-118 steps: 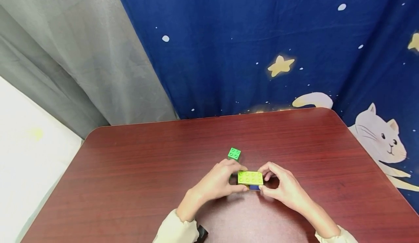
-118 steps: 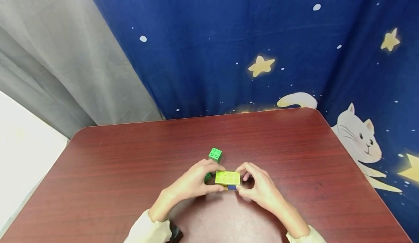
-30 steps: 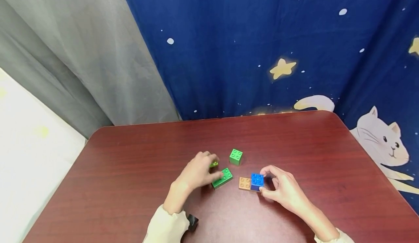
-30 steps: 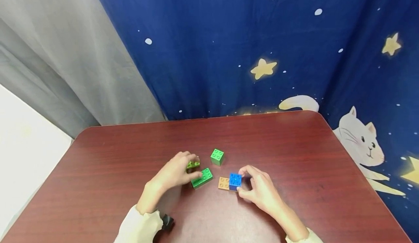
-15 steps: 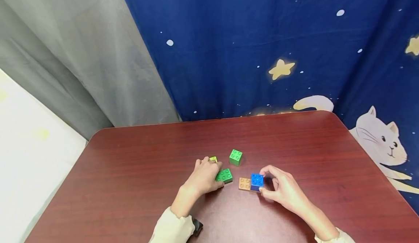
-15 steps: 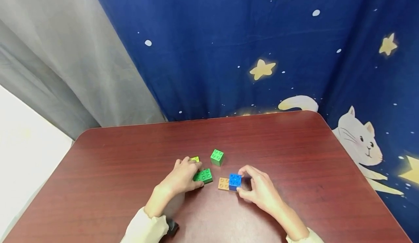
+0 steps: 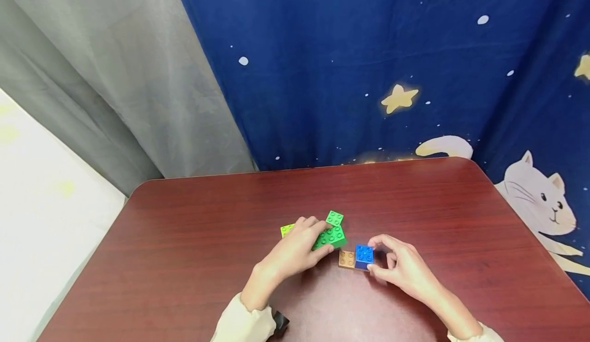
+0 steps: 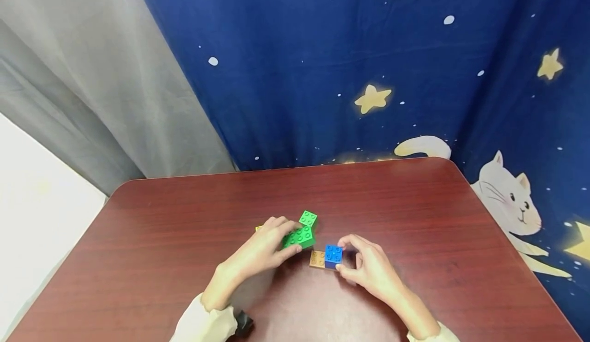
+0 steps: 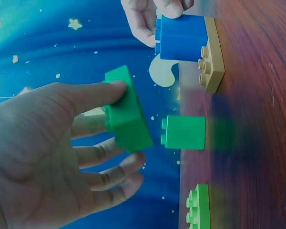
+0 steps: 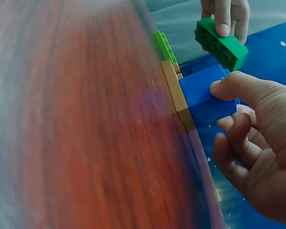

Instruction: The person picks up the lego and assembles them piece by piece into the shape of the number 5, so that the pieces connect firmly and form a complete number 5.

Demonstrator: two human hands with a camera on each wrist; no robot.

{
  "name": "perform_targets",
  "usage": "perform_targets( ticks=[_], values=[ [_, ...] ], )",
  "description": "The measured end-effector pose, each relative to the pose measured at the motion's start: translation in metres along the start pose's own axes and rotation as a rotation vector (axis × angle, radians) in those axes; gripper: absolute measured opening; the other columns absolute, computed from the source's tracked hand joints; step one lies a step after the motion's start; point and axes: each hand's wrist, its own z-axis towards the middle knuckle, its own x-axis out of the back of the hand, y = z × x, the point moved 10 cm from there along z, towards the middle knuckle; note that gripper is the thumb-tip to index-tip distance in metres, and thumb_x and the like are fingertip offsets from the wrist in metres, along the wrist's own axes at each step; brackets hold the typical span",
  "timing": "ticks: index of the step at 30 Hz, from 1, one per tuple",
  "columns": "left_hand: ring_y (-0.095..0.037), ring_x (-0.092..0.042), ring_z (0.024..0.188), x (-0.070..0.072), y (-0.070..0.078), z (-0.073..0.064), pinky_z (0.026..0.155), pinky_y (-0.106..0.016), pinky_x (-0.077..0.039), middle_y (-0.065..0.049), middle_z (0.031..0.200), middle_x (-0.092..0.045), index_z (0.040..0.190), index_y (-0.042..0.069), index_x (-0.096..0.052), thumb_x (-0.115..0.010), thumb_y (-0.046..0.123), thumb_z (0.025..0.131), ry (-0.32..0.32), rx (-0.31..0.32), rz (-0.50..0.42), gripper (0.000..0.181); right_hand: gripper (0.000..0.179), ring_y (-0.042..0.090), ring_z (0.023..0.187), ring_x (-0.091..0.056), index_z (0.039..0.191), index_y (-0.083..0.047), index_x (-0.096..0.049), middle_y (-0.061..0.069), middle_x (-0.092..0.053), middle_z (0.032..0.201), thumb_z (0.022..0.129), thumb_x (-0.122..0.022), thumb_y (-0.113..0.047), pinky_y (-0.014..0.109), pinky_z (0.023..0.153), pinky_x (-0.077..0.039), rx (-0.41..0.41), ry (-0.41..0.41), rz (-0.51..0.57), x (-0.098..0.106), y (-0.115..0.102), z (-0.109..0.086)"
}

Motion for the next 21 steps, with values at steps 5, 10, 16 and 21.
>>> perform_targets(
  ticks=[5, 10, 16, 21],
  values=[
    [-0.011, -0.047, 0.083, 0.002, 0.011, 0.001, 0.075, -0.023, -0.041, 0.001, 0.099, -0.054, 0.118, 0.010, -0.059, -0.064, 0.033, 0.088, 0.024, -0.069, -0.057, 0.038, 0.035, -0.004, 0.038, -0.042, 0.106, -0.016, -0.057, -0.008, -0.054, 0.061, 0.077, -0.076, -0.010, 0.020, 0.037, -0.037, 0.005, -0.077, 0.090, -0.009, -0.002, -0.003],
    [-0.007, -0.045, 0.079, 0.001, 0.018, 0.001, 0.071, -0.019, -0.041, 0.004, 0.097, -0.051, 0.117, 0.014, -0.059, -0.065, 0.036, 0.087, 0.031, -0.111, -0.104, 0.038, 0.033, -0.003, 0.038, -0.043, 0.107, -0.016, -0.057, -0.008, -0.053, 0.058, 0.079, -0.075, -0.015, 0.021, 0.037, -0.038, -0.001, -0.102, 0.101, -0.012, -0.004, -0.004],
    [-0.007, -0.046, 0.082, -0.004, 0.019, 0.004, 0.071, -0.018, -0.041, 0.004, 0.100, -0.050, 0.118, 0.016, -0.060, -0.063, 0.036, 0.088, 0.028, -0.119, -0.146, 0.037, 0.033, 0.002, 0.040, -0.045, 0.107, -0.016, -0.057, -0.003, -0.059, 0.074, 0.079, -0.075, -0.018, 0.024, 0.039, -0.039, -0.046, -0.120, 0.106, -0.012, -0.002, -0.001],
    [-0.007, -0.047, 0.086, -0.010, 0.020, 0.005, 0.073, -0.019, -0.041, 0.005, 0.102, -0.049, 0.116, 0.017, -0.061, -0.064, 0.031, 0.085, 0.043, -0.119, -0.183, 0.035, 0.042, 0.003, 0.051, -0.054, 0.116, -0.011, -0.056, 0.002, -0.061, 0.092, 0.080, -0.074, -0.022, 0.023, 0.048, -0.047, -0.030, -0.159, 0.093, -0.013, -0.005, 0.000]
  ],
)
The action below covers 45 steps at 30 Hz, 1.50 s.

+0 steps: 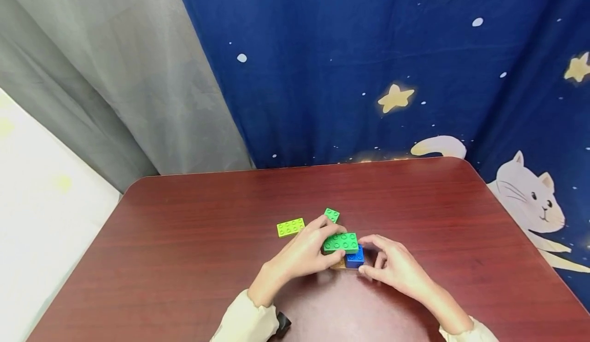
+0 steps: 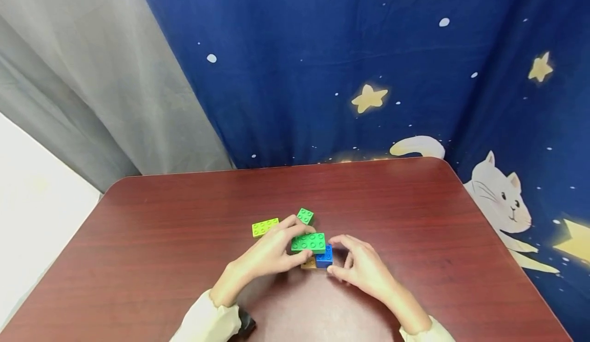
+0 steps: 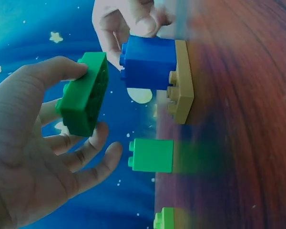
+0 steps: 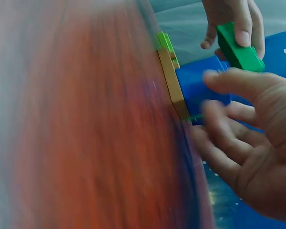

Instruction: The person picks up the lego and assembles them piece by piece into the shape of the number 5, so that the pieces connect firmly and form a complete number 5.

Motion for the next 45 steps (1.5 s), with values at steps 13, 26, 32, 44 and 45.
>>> perform_targets(
  ticks=[13, 26, 32, 44, 45],
  values=[
    [-0.002, -0.045, 0.079, -0.011, 0.007, 0.002, 0.066, -0.012, -0.038, 0.007, 0.098, -0.050, 0.111, 0.015, -0.063, -0.068, 0.026, 0.081, 0.024, -0.071, -0.066, 0.032, 0.038, 0.010, 0.060, -0.052, 0.110, -0.022, -0.059, -0.001, -0.054, 0.084, 0.077, -0.077, -0.018, 0.023, 0.046, -0.044, 0.056, 0.149, -0.039, 0.016, -0.016, 0.000],
    [-0.005, -0.046, 0.084, -0.015, 0.006, 0.003, 0.071, -0.012, -0.039, 0.004, 0.104, -0.053, 0.111, 0.014, -0.062, -0.074, 0.023, 0.079, -0.016, -0.081, -0.090, 0.035, 0.034, 0.016, 0.071, -0.054, 0.102, -0.024, -0.061, -0.002, -0.056, 0.081, 0.074, -0.079, -0.017, 0.024, 0.047, -0.045, -0.013, 0.177, -0.027, 0.020, -0.004, -0.002],
    [-0.004, -0.048, 0.088, -0.016, 0.006, 0.000, 0.075, -0.012, -0.039, 0.004, 0.105, -0.054, 0.110, 0.013, -0.062, -0.076, 0.021, 0.078, -0.031, -0.078, -0.085, 0.036, 0.037, 0.011, 0.068, -0.053, 0.100, -0.025, -0.060, -0.007, -0.056, 0.082, 0.072, -0.081, -0.015, 0.024, 0.047, -0.045, 0.011, 0.162, -0.056, 0.018, -0.008, -0.003],
    [-0.002, -0.049, 0.089, -0.012, 0.009, 0.003, 0.077, -0.012, -0.040, 0.006, 0.102, -0.053, 0.110, 0.013, -0.062, -0.078, 0.021, 0.076, -0.024, -0.091, -0.067, 0.038, 0.037, 0.008, 0.065, -0.053, 0.100, -0.023, -0.060, -0.006, -0.055, 0.083, 0.071, -0.081, -0.012, 0.023, 0.046, -0.045, 0.055, 0.166, -0.062, 0.023, -0.015, -0.001],
    [-0.002, -0.049, 0.089, -0.013, 0.009, 0.003, 0.077, -0.012, -0.040, 0.006, 0.102, -0.053, 0.110, 0.013, -0.062, -0.077, 0.021, 0.077, -0.026, -0.090, -0.067, 0.038, 0.037, 0.008, 0.067, -0.053, 0.100, -0.023, -0.060, -0.006, -0.056, 0.084, 0.071, -0.081, -0.012, 0.023, 0.046, -0.046, 0.054, 0.167, -0.058, 0.023, -0.014, -0.001]
  ],
)
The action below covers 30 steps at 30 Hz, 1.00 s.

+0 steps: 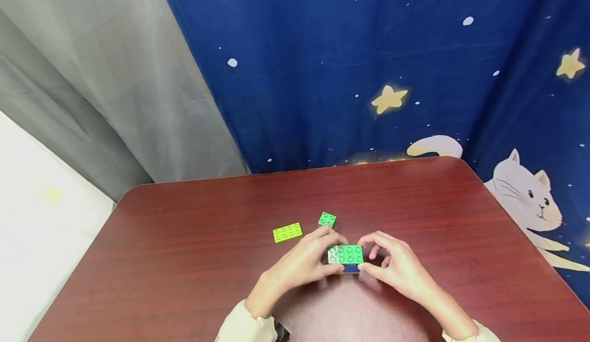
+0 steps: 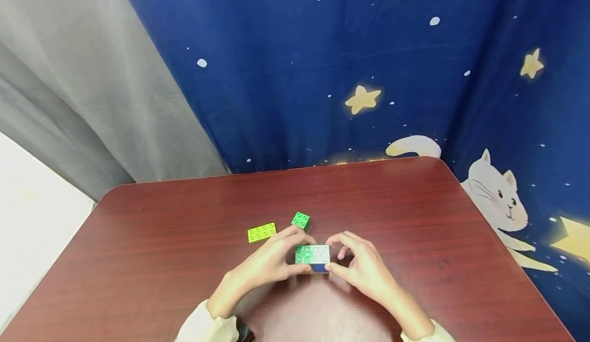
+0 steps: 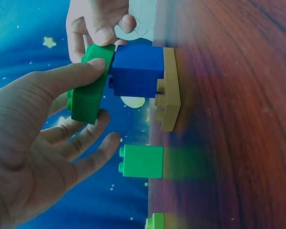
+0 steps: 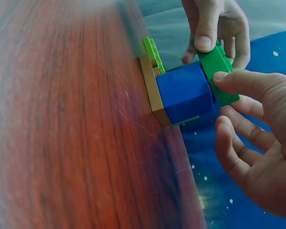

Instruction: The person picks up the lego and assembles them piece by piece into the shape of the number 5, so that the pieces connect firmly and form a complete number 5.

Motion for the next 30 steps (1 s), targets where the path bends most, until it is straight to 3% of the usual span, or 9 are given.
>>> perform_targets(
  ticks=[8, 16, 30],
  values=[
    [-0.004, -0.049, 0.088, -0.0021, 0.0007, 0.0012, 0.076, -0.013, -0.040, 0.004, 0.102, -0.053, 0.108, 0.015, -0.061, -0.077, 0.021, 0.077, 0.001, 0.000, 0.019, 0.035, 0.038, 0.009, 0.068, -0.055, 0.100, -0.023, -0.061, -0.005, -0.057, 0.084, 0.070, -0.081, -0.012, 0.024, 0.046, -0.047, -0.001, -0.003, 0.019, 0.0008, 0.0020, -0.0001],
    [-0.004, -0.049, 0.082, -0.0037, -0.0008, 0.0013, 0.073, -0.013, -0.041, 0.004, 0.097, -0.052, 0.105, 0.015, -0.061, -0.077, 0.020, 0.077, 0.020, 0.003, 0.018, 0.033, 0.035, 0.006, 0.063, -0.054, 0.101, -0.020, -0.062, -0.004, -0.056, 0.079, 0.072, -0.080, -0.015, 0.021, 0.044, -0.045, 0.066, 0.011, -0.007, 0.0003, -0.0016, -0.0003],
    [-0.005, -0.050, 0.085, -0.0028, 0.0008, 0.0017, 0.076, -0.014, -0.041, 0.004, 0.098, -0.055, 0.106, 0.013, -0.061, -0.076, 0.021, 0.078, 0.027, -0.019, 0.027, 0.033, 0.034, 0.003, 0.060, -0.052, 0.102, -0.017, -0.061, -0.004, -0.053, 0.079, 0.074, -0.079, -0.011, 0.019, 0.044, -0.045, 0.099, 0.010, -0.006, -0.0007, -0.0070, -0.0002]
  ],
)
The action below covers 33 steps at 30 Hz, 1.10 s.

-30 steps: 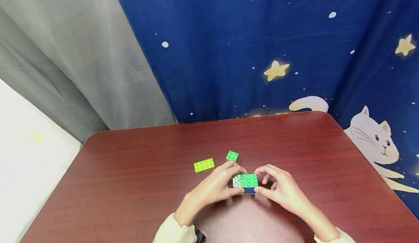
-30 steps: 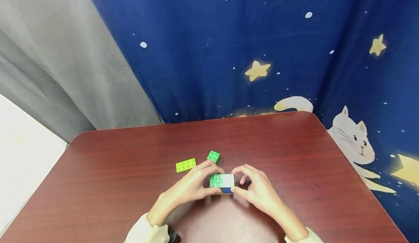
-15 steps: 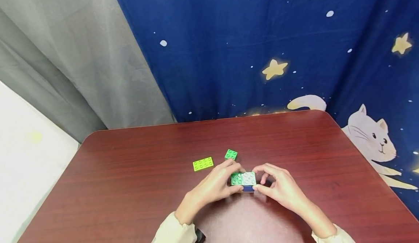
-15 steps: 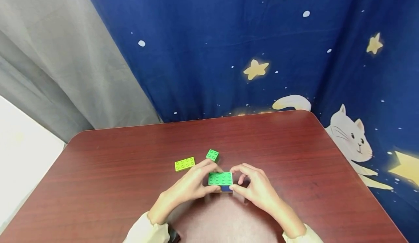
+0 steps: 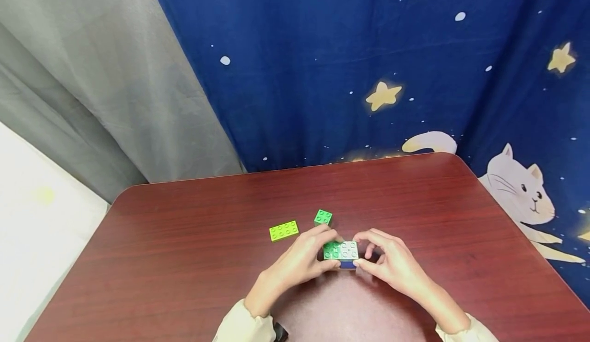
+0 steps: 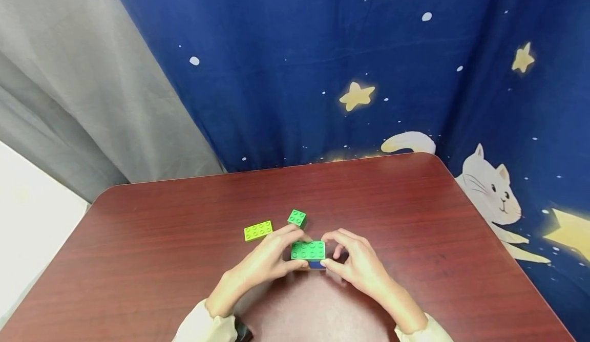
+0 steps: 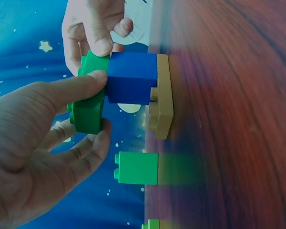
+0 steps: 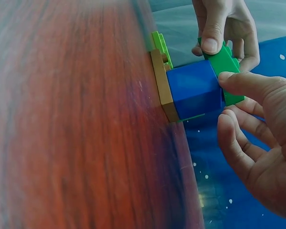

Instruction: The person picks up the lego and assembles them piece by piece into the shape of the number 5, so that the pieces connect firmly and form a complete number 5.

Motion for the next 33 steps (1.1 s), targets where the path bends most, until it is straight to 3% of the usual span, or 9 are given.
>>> perform_targets(
  ticks=[10, 17, 20, 26, 33],
  values=[
    [-0.006, -0.050, 0.079, 0.001, -0.003, -0.002, 0.071, -0.014, -0.041, 0.005, 0.093, -0.053, 0.106, 0.013, -0.064, -0.079, 0.020, 0.075, 0.029, 0.023, -0.002, 0.034, 0.035, 0.007, 0.062, -0.053, 0.102, -0.017, -0.061, -0.005, -0.053, 0.081, 0.073, -0.079, -0.009, 0.022, 0.046, -0.047, -0.015, -0.007, 0.014, -0.003, 0.002, 0.000],
    [-0.010, -0.053, 0.068, -0.003, -0.016, -0.002, 0.059, -0.014, -0.044, 0.005, 0.089, -0.051, 0.103, 0.018, -0.064, -0.081, 0.017, 0.073, 0.035, 0.089, -0.178, 0.034, 0.036, 0.009, 0.064, -0.054, 0.103, -0.018, -0.061, -0.005, -0.054, 0.083, 0.074, -0.079, -0.009, 0.022, 0.046, -0.047, -0.026, -0.003, 0.026, -0.003, 0.006, 0.000],
    [-0.009, -0.052, 0.068, -0.003, -0.019, -0.003, 0.058, -0.015, -0.044, 0.007, 0.088, -0.050, 0.102, 0.020, -0.063, -0.081, 0.017, 0.072, 0.033, 0.104, -0.205, 0.035, 0.036, 0.009, 0.064, -0.054, 0.103, -0.018, -0.060, -0.005, -0.053, 0.083, 0.074, -0.078, -0.008, 0.022, 0.046, -0.046, -0.037, -0.007, 0.025, -0.004, 0.007, -0.001],
    [-0.009, -0.050, 0.074, -0.006, -0.024, -0.005, 0.059, -0.017, -0.044, 0.008, 0.089, -0.051, 0.100, 0.021, -0.063, -0.082, 0.016, 0.071, 0.028, 0.116, -0.227, 0.035, 0.036, 0.004, 0.052, -0.052, 0.104, -0.020, -0.058, -0.001, -0.053, 0.075, 0.075, -0.077, -0.010, 0.021, 0.045, -0.046, -0.070, -0.034, 0.048, -0.010, 0.010, -0.002],
    [-0.005, -0.050, 0.080, -0.008, -0.026, -0.002, 0.063, -0.020, -0.046, 0.009, 0.094, -0.054, 0.101, 0.022, -0.061, -0.080, 0.017, 0.073, 0.023, 0.109, -0.258, 0.034, 0.037, 0.002, 0.041, -0.051, 0.106, -0.021, -0.056, -0.011, -0.051, 0.055, 0.077, -0.075, -0.010, 0.020, 0.041, -0.044, -0.089, -0.057, 0.057, -0.011, 0.012, -0.003]
  ],
)
